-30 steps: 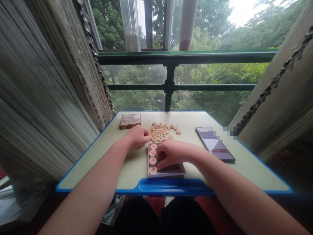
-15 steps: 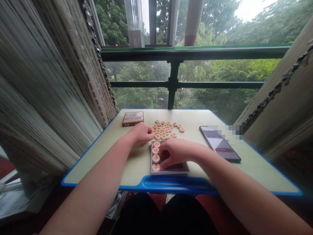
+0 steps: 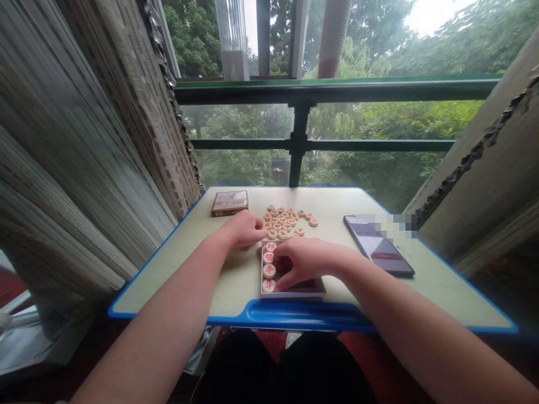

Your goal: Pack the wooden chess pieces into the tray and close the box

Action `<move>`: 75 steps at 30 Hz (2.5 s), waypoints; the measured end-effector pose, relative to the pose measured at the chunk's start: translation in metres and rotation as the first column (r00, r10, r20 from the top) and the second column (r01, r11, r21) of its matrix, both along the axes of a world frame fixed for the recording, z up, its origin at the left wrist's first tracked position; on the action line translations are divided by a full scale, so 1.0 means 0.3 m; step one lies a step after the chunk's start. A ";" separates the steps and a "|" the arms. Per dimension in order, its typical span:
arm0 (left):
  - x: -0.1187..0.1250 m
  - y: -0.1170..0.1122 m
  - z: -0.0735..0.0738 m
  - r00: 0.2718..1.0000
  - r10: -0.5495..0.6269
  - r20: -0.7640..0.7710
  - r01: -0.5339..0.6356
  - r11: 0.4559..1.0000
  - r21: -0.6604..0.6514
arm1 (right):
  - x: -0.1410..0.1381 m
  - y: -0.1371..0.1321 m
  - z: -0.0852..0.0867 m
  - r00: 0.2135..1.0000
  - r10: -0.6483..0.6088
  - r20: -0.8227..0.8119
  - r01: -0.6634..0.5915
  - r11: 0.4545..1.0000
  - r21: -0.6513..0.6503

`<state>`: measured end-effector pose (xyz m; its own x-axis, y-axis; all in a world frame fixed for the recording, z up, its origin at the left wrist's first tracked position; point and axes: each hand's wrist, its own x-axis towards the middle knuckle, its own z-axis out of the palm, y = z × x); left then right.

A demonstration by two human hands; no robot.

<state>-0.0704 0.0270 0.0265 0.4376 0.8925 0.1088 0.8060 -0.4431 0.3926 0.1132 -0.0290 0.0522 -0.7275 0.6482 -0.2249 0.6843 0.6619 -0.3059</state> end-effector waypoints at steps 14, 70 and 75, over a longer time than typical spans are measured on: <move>0.003 -0.004 0.001 1.000 -0.001 0.003 0.001 1.000 0.012 | -0.002 -0.010 0.016 0.998 -0.055 -0.012 0.055 0.998 -0.012; 0.001 0.003 -0.009 0.999 -0.049 0.009 0.049 0.999 0.022 | 0.000 0.055 -0.039 0.980 -0.125 -0.153 0.172 0.923 0.343; 0.002 0.004 -0.006 0.999 -0.040 0.016 0.039 0.999 0.027 | 0.005 0.076 -0.070 0.970 -0.003 -0.245 0.079 0.951 0.300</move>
